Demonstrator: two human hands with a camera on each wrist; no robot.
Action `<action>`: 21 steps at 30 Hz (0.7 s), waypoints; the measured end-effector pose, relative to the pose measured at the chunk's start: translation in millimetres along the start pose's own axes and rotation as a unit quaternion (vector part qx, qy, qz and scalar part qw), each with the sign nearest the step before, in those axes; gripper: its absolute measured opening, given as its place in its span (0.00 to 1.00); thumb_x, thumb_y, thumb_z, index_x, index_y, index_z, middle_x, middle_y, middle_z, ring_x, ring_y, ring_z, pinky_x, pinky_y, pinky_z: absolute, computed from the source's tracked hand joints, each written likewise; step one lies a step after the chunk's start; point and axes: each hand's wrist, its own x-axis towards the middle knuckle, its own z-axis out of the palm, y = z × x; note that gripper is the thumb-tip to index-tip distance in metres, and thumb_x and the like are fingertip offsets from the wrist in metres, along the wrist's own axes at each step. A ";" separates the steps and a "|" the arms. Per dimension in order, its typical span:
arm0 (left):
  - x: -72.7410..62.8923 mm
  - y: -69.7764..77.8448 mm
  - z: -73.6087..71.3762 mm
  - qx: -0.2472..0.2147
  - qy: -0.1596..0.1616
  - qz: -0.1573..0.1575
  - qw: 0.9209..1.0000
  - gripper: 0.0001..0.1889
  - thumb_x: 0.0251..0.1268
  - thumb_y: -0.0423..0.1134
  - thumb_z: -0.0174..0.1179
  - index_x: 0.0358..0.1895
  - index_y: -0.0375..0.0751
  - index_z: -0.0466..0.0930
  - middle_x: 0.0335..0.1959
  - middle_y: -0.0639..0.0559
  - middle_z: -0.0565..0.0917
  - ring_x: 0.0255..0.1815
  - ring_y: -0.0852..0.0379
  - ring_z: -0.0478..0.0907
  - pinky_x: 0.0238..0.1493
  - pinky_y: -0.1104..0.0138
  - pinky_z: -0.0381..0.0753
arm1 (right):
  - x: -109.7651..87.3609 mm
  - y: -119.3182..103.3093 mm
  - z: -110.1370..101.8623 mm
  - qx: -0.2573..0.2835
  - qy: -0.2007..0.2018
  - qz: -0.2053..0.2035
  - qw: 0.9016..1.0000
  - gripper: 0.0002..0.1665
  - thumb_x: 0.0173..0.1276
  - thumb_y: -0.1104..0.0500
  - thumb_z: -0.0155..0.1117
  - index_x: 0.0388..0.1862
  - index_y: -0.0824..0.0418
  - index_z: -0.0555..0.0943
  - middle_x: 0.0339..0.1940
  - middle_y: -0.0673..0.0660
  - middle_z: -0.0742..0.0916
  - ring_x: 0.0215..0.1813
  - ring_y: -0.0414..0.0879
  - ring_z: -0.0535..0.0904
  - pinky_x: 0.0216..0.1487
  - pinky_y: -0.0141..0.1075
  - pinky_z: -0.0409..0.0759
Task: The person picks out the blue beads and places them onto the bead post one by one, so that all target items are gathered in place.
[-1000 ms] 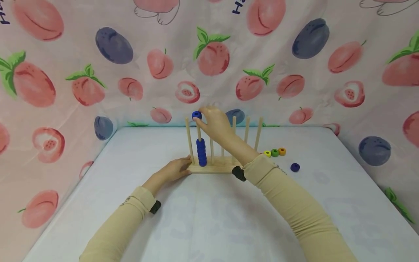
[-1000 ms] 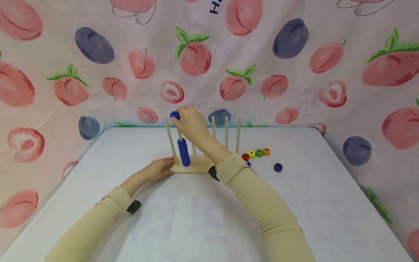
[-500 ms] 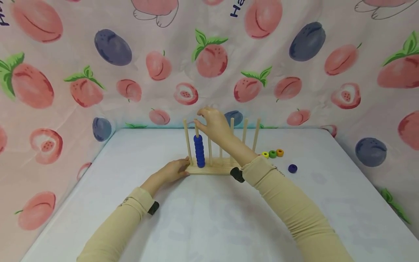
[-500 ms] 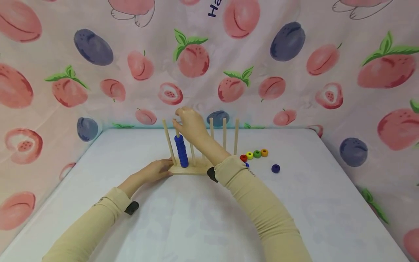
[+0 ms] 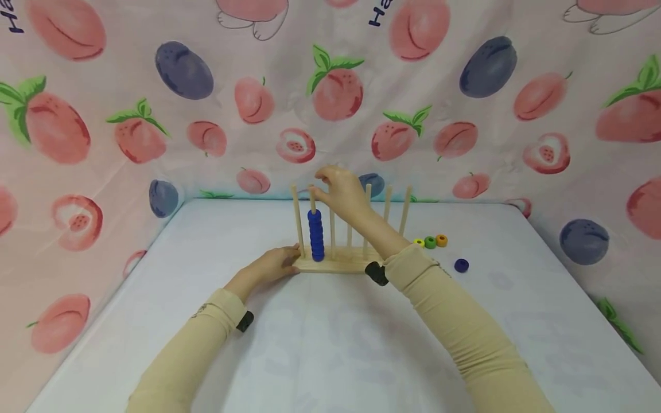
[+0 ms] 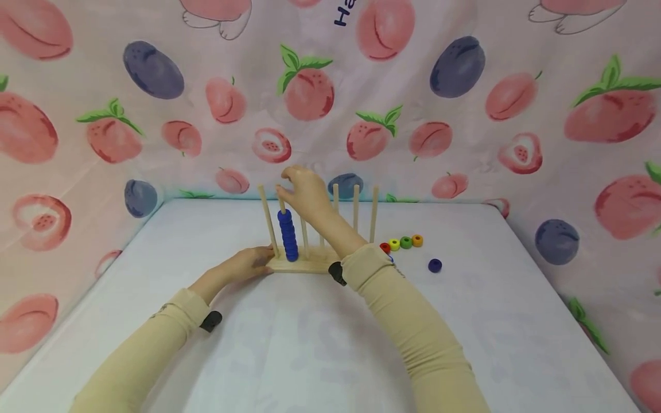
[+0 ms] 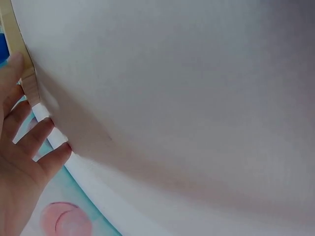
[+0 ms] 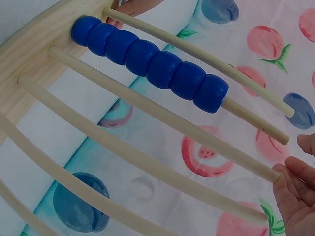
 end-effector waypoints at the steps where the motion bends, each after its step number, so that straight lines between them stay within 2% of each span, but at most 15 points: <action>1: 0.3 -0.1 0.2 -0.002 -0.002 -0.002 1.000 0.26 0.65 0.39 0.58 0.63 0.29 0.68 0.70 0.36 0.63 0.70 0.39 0.61 0.72 0.50 0.59 | -0.3 0.3 -0.2 0.002 0.000 0.003 1.000 0.19 0.66 0.54 0.62 0.49 0.66 0.80 0.48 0.62 0.86 0.51 0.52 0.82 0.53 0.40 0.82; 12: 0.6 0.7 2.4 -0.004 -0.002 -0.012 1.000 0.26 0.66 0.38 0.58 0.64 0.28 0.67 0.70 0.36 0.62 0.70 0.37 0.61 0.72 0.49 0.59 | -0.7 1.4 2.9 0.006 0.003 -0.008 1.000 0.18 0.67 0.55 0.62 0.49 0.67 0.80 0.48 0.62 0.85 0.51 0.52 0.82 0.53 0.39 0.82; 18: -2.5 0.4 2.8 0.004 -0.005 -0.007 1.000 0.27 0.68 0.38 0.55 0.66 0.28 0.63 0.71 0.36 0.60 0.71 0.37 0.59 0.73 0.49 0.57 | -3.1 1.2 5.1 -0.008 0.010 -0.018 1.000 0.18 0.66 0.56 0.62 0.50 0.67 0.80 0.48 0.61 0.85 0.51 0.51 0.81 0.53 0.39 0.81; 21: -4.5 -0.1 3.5 0.009 -0.008 0.001 1.000 0.27 0.69 0.38 0.53 0.67 0.28 0.62 0.72 0.36 0.58 0.71 0.38 0.58 0.73 0.50 0.57 | -6.1 2.1 4.1 0.005 0.015 -0.024 1.000 0.18 0.67 0.56 0.62 0.49 0.67 0.80 0.48 0.62 0.85 0.51 0.52 0.81 0.54 0.40 0.81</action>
